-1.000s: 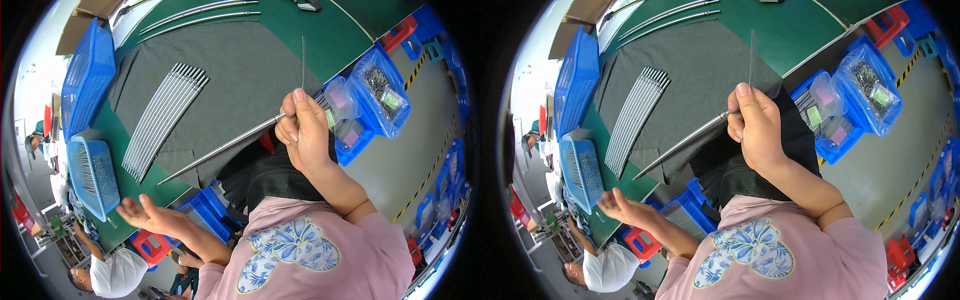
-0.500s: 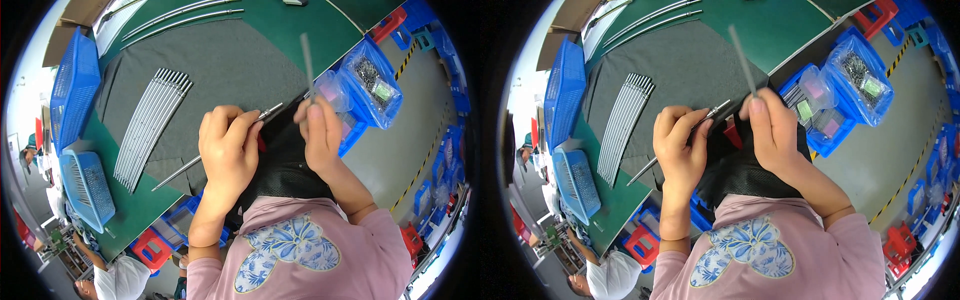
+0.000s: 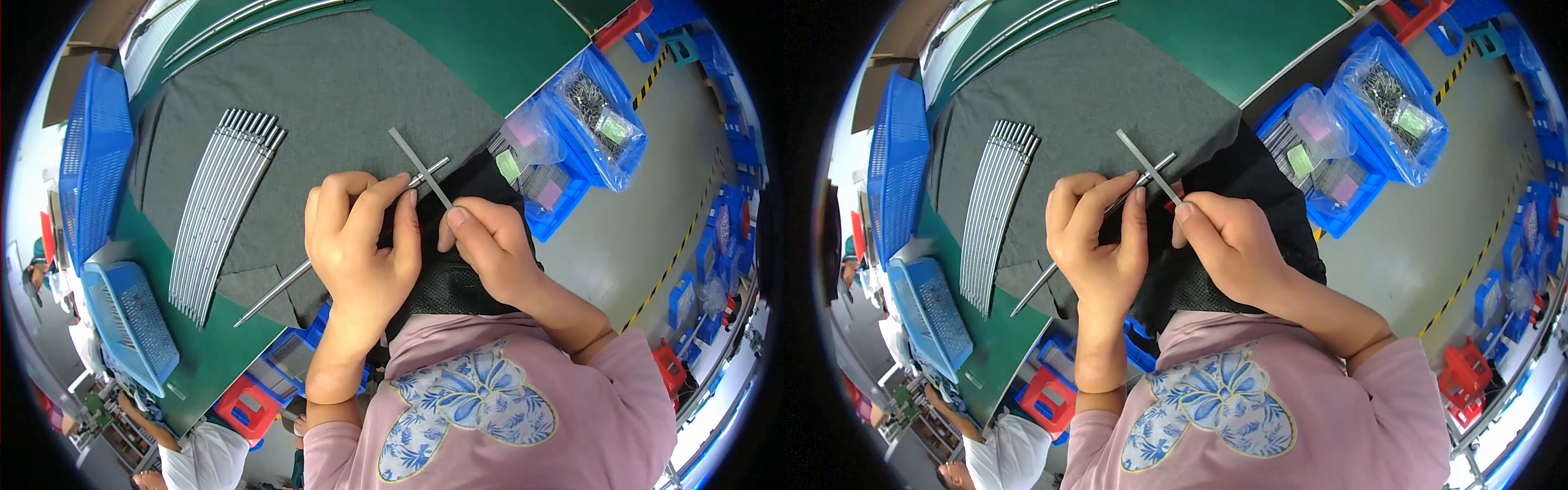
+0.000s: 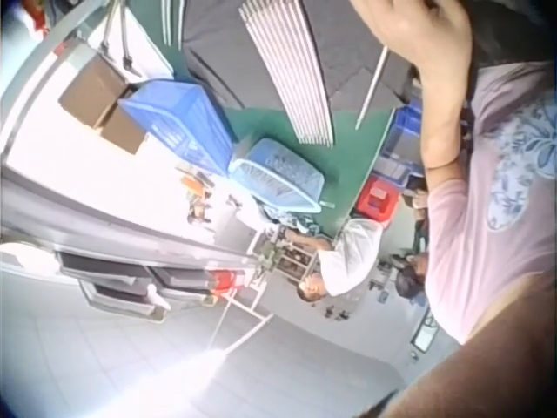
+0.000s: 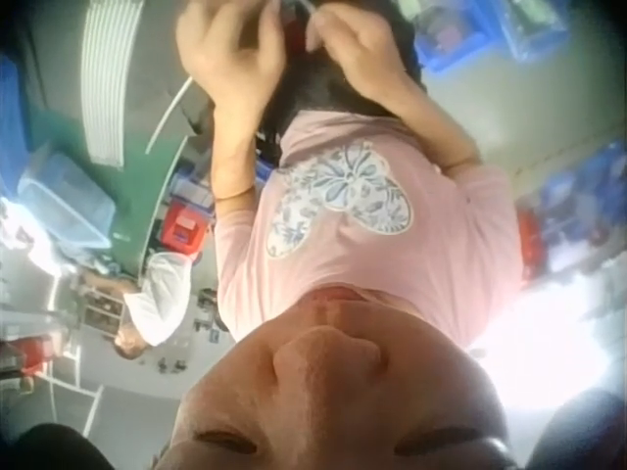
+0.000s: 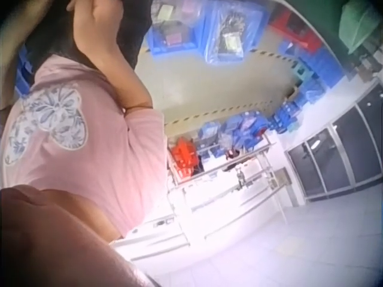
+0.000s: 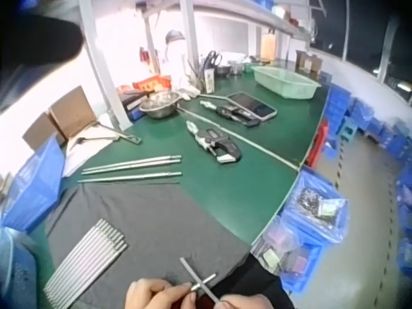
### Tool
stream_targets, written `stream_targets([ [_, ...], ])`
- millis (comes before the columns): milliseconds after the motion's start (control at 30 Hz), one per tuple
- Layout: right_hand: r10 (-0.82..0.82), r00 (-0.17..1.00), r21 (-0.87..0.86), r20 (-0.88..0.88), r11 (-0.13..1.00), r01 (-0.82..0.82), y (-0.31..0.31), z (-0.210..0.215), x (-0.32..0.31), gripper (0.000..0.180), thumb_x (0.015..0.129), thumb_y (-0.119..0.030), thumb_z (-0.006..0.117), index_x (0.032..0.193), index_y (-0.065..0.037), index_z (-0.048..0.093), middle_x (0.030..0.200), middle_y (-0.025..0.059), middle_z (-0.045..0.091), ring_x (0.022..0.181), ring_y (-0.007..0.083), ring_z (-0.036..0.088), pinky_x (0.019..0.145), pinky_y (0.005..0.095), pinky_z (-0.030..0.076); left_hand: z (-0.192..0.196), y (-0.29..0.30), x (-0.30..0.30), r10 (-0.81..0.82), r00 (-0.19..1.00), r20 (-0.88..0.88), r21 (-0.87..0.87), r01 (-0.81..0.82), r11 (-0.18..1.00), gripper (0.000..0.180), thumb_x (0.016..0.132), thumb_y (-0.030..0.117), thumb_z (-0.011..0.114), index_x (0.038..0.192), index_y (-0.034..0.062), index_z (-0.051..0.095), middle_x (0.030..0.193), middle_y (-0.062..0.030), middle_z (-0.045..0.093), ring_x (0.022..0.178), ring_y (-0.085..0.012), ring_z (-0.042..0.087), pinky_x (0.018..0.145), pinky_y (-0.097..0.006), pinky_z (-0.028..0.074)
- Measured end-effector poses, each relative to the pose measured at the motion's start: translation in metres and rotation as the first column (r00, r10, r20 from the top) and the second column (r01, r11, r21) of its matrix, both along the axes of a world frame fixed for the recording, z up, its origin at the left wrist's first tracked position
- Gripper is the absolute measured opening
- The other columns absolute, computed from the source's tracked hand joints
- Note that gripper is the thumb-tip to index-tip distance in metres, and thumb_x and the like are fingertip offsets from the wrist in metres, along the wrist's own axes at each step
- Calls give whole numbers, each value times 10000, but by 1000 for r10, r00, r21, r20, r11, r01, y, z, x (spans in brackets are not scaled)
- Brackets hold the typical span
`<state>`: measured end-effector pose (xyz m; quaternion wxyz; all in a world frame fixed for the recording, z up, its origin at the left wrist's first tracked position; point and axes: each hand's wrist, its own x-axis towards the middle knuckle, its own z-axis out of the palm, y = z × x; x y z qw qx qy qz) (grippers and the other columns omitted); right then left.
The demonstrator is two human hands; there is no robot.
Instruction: The recorder is sorting, inspecting, and assembling small metal tubes or rods at a manufacturing workbench, using a file to smooth the edges.
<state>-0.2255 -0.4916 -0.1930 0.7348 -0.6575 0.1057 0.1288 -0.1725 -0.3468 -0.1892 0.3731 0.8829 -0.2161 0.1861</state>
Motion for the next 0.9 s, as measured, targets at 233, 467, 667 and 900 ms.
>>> stream_targets([
  [233, -255, 962, 84, 96, 965, 247, 10, -5, -6, 134, 882, -11, 551, 1011, -8, 586, 669, -1, 576, 576, -10, 455, 533, 161, 355, 0, -3, -1, 18, 1000, 18, -9, -17, 1000, 179, 650, -5, 712, 812, 57, 670, 742, -47, 529, 656, -214, 491, 569, -313, 391],
  [467, 119, 835, -544, 538, 805, 236, 7, -15, -9, 205, 836, 31, 553, 1019, -17, 630, 831, 123, 659, 602, 235, 634, 517, 274, 489, -3, -4, 0, 22, 1000, 20, -39, -22, 999, 172, 636, -6, 712, 786, 62, 663, 737, -38, 525, 642, -205, 481, 547, -307, 378],
  [667, 1, 862, -431, 506, 867, 251, -3, -13, -10, 277, 873, -6, 551, 1148, 9, 520, 824, 117, 656, 625, 166, 648, 548, 249, 482, -3, -5, 1, 33, 998, 44, -27, -32, 999, 161, 624, 2, 716, 758, 71, 659, 735, -31, 524, 636, -203, 482, 537, -305, 380],
  [900, 34, 789, -416, 613, 863, 286, 1, -19, -6, 253, 873, 14, 530, 1122, 36, 575, 766, 61, 625, 582, 65, 489, 523, 218, 378, -3, -5, 2, 26, 999, 45, -33, -24, 999, 151, 638, 4, 706, 764, 70, 656, 737, -33, 525, 636, -205, 485, 534, -309, 381],
])
